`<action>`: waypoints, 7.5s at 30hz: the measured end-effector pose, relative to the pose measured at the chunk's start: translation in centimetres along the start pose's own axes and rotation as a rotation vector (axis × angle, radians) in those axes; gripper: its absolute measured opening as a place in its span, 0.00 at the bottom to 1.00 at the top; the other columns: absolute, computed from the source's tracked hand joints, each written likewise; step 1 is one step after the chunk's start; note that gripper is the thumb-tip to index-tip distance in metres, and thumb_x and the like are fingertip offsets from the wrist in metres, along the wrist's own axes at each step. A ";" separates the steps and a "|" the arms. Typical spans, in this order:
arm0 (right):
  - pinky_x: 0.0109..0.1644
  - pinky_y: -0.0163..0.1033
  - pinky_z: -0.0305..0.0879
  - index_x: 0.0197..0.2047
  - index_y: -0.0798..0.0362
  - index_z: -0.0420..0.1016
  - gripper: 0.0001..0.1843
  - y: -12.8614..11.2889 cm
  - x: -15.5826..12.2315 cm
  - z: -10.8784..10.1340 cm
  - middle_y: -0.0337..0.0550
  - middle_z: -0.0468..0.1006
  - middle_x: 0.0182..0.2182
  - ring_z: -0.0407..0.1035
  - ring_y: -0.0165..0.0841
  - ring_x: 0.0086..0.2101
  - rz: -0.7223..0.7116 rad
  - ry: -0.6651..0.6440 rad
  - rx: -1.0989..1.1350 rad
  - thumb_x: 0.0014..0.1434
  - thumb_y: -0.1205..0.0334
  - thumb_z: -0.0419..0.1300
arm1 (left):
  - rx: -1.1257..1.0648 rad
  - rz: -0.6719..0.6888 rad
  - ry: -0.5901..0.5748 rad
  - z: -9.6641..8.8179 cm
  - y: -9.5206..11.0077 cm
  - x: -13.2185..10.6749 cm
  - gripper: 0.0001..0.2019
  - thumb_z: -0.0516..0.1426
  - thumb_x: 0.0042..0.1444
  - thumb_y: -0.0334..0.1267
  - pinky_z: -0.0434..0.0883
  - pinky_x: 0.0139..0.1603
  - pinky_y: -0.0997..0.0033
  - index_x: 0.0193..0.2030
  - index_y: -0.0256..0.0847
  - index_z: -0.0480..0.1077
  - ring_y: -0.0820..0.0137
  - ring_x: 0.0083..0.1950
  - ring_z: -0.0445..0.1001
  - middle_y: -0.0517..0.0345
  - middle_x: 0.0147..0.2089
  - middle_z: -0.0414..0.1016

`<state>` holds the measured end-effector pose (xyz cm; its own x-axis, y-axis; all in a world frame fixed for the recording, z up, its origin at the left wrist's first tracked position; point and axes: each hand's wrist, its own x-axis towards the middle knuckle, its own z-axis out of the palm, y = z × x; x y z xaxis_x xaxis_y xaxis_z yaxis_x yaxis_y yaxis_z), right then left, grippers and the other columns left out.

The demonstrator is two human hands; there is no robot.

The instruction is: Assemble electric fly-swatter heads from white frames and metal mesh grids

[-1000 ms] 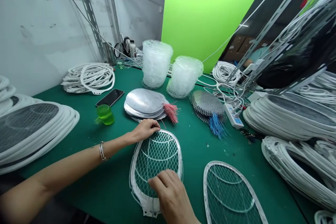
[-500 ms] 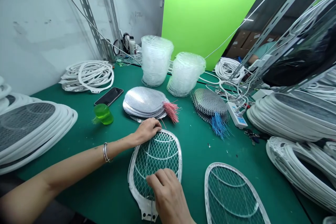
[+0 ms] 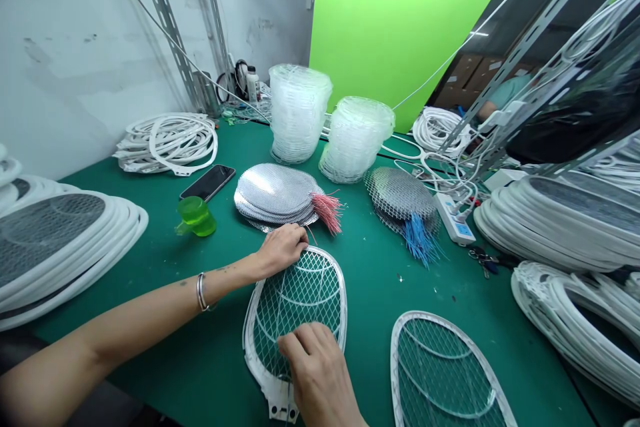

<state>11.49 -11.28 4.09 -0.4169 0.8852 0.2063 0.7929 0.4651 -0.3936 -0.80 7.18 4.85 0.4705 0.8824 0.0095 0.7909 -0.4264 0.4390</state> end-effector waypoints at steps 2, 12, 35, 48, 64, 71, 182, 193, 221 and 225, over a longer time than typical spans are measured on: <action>0.30 0.39 0.57 0.40 0.49 0.66 0.12 0.1 -0.2 0.7 0.40 0.71 0.34 0.63 0.35 0.31 0.027 -0.014 0.013 0.61 0.77 0.51 | 0.030 0.020 -0.002 -0.1 0.2 0.1 0.07 0.52 0.58 0.29 0.68 0.44 0.66 0.37 0.38 0.72 0.62 0.46 0.72 0.51 0.42 0.74; 0.29 0.38 0.57 0.35 0.49 0.63 0.12 1.1 -1.2 3.6 0.40 0.69 0.31 0.62 0.34 0.30 0.079 -0.012 0.058 0.64 0.75 0.45 | 0.122 0.177 -0.078 -0.1 0.3 1.1 0.10 0.54 0.50 0.22 0.65 0.34 0.71 0.36 0.39 0.69 0.65 0.40 0.72 0.52 0.40 0.73; 0.26 0.33 0.54 0.24 0.51 0.68 0.15 12.1 13.4 -1.6 0.35 0.73 0.21 0.66 0.29 0.25 0.805 -0.156 0.283 0.47 0.51 0.68 | 0.080 0.103 -0.141 -0.4 -0.2 1.5 0.05 0.55 0.55 0.28 0.65 0.33 0.70 0.36 0.41 0.70 0.65 0.36 0.74 0.54 0.41 0.72; 0.32 0.35 0.57 0.41 0.52 0.72 0.15 7.1 6.7 -5.1 0.37 0.74 0.27 0.67 0.30 0.29 0.699 0.116 0.161 0.58 0.50 0.62 | -0.159 0.187 -0.010 -2.3 0.4 -5.5 0.10 0.51 0.66 0.39 0.68 0.47 0.70 0.51 0.40 0.68 0.66 0.48 0.73 0.51 0.52 0.69; 0.51 0.43 0.60 0.53 0.50 0.75 0.16 -2.5 -8.4 -1.2 0.41 0.80 0.45 0.72 0.35 0.43 -0.076 0.144 -0.102 0.62 0.70 0.58 | -0.107 0.697 0.013 1.3 0.0 -18.2 0.10 0.50 0.67 0.31 0.73 0.48 0.67 0.48 0.37 0.72 0.67 0.46 0.72 0.52 0.45 0.77; 0.52 0.44 0.60 0.52 0.51 0.75 0.15 -2.7 -8.2 -1.3 0.37 0.81 0.45 0.71 0.36 0.43 -0.084 0.160 -0.108 0.62 0.68 0.59 | -0.136 0.682 0.036 1.5 -0.6 -18.3 0.08 0.52 0.66 0.31 0.73 0.48 0.66 0.46 0.36 0.72 0.67 0.45 0.73 0.52 0.45 0.77; 0.50 0.46 0.73 0.62 0.48 0.63 0.34 -2.3 1.0 -6.9 0.51 0.78 0.50 0.74 0.43 0.49 0.967 0.270 1.381 0.55 0.50 0.65 | 0.208 0.970 0.472 -5.7 -1.8 -9.0 0.19 0.51 0.66 0.28 0.62 0.68 0.55 0.62 0.39 0.65 0.64 0.69 0.58 0.52 0.64 0.67; 0.39 0.35 0.73 0.60 0.56 0.61 0.52 -7.0 -4.4 -0.3 0.48 0.83 0.36 0.77 0.42 0.41 1.394 0.589 1.509 0.35 0.48 0.76 | 0.168 0.894 0.091 1.2 -2.2 -14.0 0.23 0.48 0.67 0.27 0.66 0.64 0.50 0.67 0.40 0.58 0.57 0.67 0.62 0.52 0.66 0.64; 0.41 0.37 0.76 0.61 0.58 0.57 0.56 -4.6 -4.3 1.4 0.50 0.83 0.34 0.77 0.45 0.43 1.491 0.426 1.580 0.33 0.51 0.77 | -0.181 0.363 -0.286 0.3 1.8 -8.5 0.28 0.39 0.68 0.55 0.43 0.71 0.45 0.70 0.47 0.55 0.56 0.74 0.38 0.56 0.74 0.43; 0.40 0.38 0.76 0.60 0.59 0.59 0.56 -5.1 -4.1 1.1 0.51 0.83 0.34 0.77 0.45 0.41 1.450 0.468 1.543 0.32 0.49 0.77 | -0.044 0.375 -0.298 3.0 2.8 -7.3 0.33 0.36 0.66 0.61 0.35 0.69 0.38 0.73 0.49 0.42 0.49 0.74 0.25 0.53 0.75 0.31</action>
<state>8.67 -17.27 4.24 0.2822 0.5708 -0.7711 -0.6201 -0.5048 -0.6006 -0.82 -1.03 3.29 0.8169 0.5711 -0.0802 0.5306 -0.6898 0.4925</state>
